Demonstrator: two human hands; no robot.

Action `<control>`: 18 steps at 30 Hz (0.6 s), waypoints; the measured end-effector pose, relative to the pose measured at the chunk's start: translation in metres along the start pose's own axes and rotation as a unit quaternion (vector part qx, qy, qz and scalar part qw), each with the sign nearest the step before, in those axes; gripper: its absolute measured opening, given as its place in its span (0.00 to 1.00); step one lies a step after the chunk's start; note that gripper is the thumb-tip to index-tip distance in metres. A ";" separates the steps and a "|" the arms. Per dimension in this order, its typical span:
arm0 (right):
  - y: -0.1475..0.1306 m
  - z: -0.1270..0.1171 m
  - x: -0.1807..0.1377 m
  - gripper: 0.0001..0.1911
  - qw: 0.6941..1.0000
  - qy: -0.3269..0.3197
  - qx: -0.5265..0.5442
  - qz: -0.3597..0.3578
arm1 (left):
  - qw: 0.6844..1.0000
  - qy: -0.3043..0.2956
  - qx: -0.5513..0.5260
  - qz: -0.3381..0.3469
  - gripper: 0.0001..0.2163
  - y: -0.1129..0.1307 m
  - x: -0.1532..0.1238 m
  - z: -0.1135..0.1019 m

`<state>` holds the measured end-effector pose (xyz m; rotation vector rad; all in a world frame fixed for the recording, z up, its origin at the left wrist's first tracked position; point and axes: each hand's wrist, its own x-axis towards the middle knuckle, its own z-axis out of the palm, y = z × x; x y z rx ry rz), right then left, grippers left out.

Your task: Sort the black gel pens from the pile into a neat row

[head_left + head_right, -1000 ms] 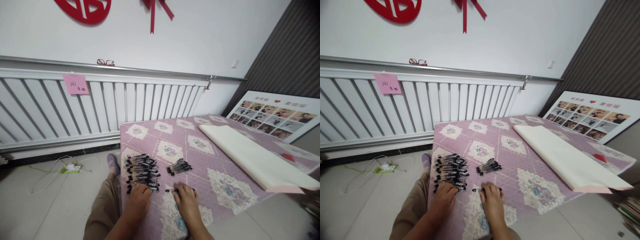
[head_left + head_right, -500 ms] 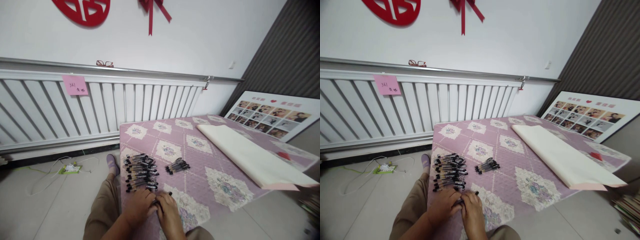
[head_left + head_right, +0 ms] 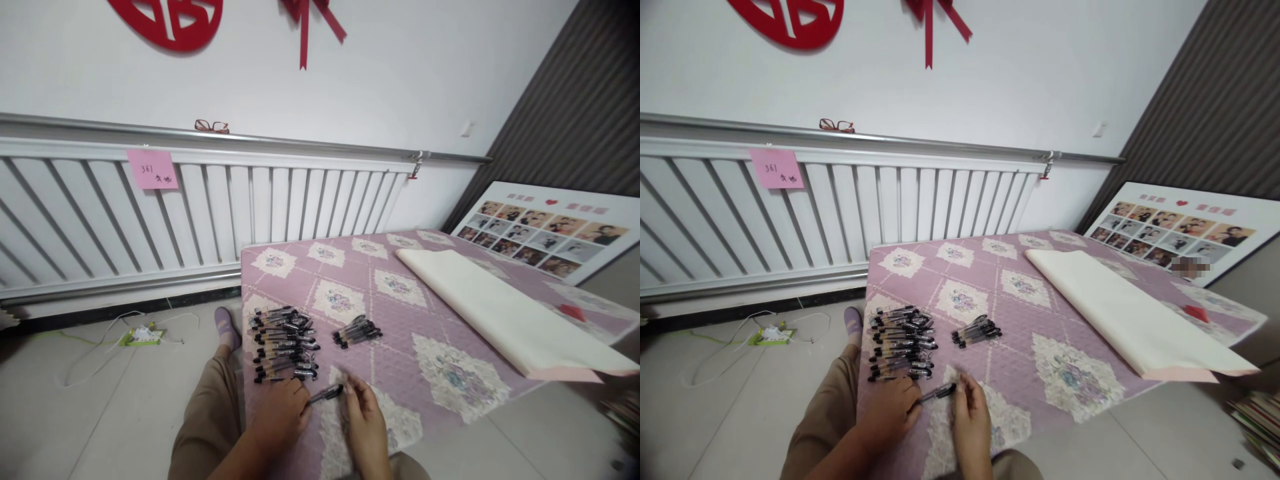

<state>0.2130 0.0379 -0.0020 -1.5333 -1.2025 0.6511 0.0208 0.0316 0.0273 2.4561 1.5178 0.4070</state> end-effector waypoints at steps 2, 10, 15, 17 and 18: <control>-0.002 0.000 0.002 0.20 1.000 -0.005 0.006 0.010 | 1.000 0.010 -0.011 -0.005 0.03 -0.002 0.000 0.002; -0.016 -0.001 0.006 0.24 0.991 -0.055 0.091 0.081 | 0.995 0.070 -0.064 0.009 0.06 -0.009 -0.002 0.005; -0.034 0.007 0.004 0.20 0.967 -0.139 0.159 0.145 | 0.995 0.074 -0.065 0.021 0.05 -0.009 -0.002 0.005; -0.038 0.011 0.003 0.18 0.964 -0.138 0.175 0.147 | 0.996 0.074 -0.057 0.012 0.06 -0.009 -0.002 0.007; -0.039 0.014 0.002 0.18 0.963 -0.137 0.180 0.144 | 0.996 0.072 -0.050 0.006 0.06 -0.008 -0.002 0.008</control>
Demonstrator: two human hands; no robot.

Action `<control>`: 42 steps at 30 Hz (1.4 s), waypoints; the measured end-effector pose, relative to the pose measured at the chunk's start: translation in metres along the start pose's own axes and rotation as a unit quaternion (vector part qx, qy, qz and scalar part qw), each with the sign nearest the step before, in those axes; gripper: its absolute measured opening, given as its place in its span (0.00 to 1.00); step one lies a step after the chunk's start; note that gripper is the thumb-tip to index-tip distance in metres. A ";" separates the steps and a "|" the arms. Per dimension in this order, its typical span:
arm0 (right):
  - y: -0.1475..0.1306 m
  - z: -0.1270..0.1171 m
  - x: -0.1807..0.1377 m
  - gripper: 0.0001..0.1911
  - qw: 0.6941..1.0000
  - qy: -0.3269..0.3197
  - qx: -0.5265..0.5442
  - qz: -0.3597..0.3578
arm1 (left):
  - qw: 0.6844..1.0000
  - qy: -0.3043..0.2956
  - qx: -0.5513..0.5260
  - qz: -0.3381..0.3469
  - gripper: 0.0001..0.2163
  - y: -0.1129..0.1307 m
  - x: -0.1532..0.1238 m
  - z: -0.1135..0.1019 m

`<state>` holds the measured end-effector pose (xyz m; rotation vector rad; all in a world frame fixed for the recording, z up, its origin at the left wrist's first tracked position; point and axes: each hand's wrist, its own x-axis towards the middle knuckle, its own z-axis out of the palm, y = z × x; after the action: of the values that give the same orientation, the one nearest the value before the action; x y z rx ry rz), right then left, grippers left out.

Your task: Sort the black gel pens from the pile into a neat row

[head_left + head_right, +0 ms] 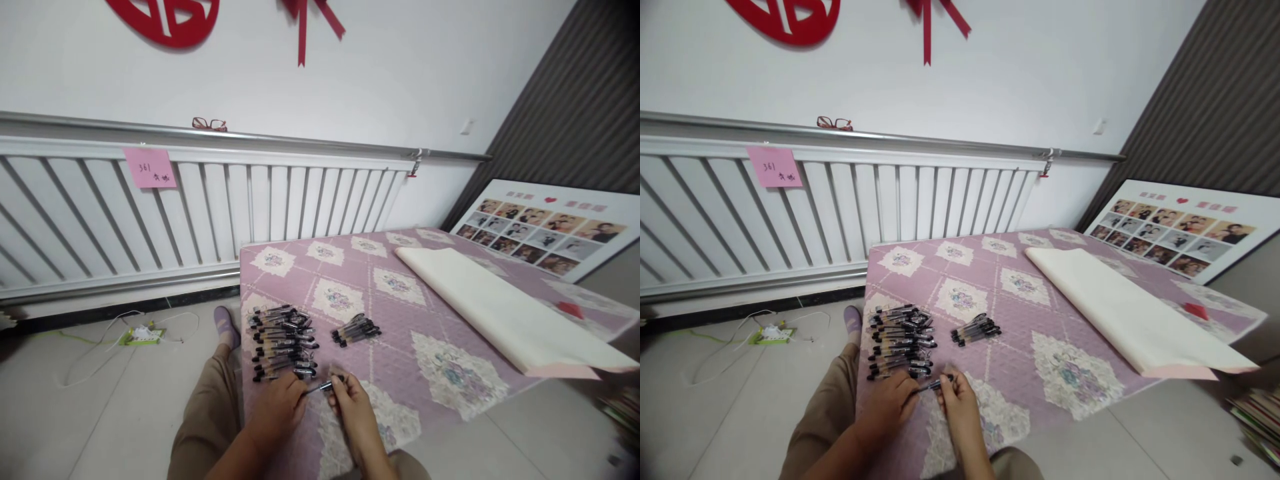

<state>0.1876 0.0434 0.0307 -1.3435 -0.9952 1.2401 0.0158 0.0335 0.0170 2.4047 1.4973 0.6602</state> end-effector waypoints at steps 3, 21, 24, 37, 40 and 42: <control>0.001 0.009 -0.002 0.17 1.000 -0.020 -0.002 -0.008 | 0.999 -0.008 0.031 -0.014 0.06 0.000 0.000 0.005; 0.012 0.016 -0.001 0.17 0.997 -0.077 -0.010 0.019 | 0.995 -0.064 0.058 -0.047 0.08 0.008 0.002 -0.007; 0.014 0.015 -0.002 0.17 0.996 -0.084 -0.009 0.015 | 0.995 -0.074 0.055 -0.045 0.08 0.010 0.003 -0.010; 0.010 0.006 -0.003 0.17 0.996 -0.084 0.030 0.019 | 0.996 -0.074 0.043 -0.036 0.12 0.013 0.004 -0.012; 0.014 0.004 -0.001 0.19 0.996 -0.028 0.076 0.030 | 0.997 -0.052 0.042 -0.038 0.11 0.014 0.003 -0.011; 0.016 0.003 0.001 0.21 0.993 0.012 0.113 0.025 | 0.998 -0.040 0.042 -0.040 0.10 0.014 0.001 -0.010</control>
<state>0.1840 0.0422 0.0147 -1.2089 -0.7834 1.3289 0.0224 0.0281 0.0318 2.3857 1.6098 0.4877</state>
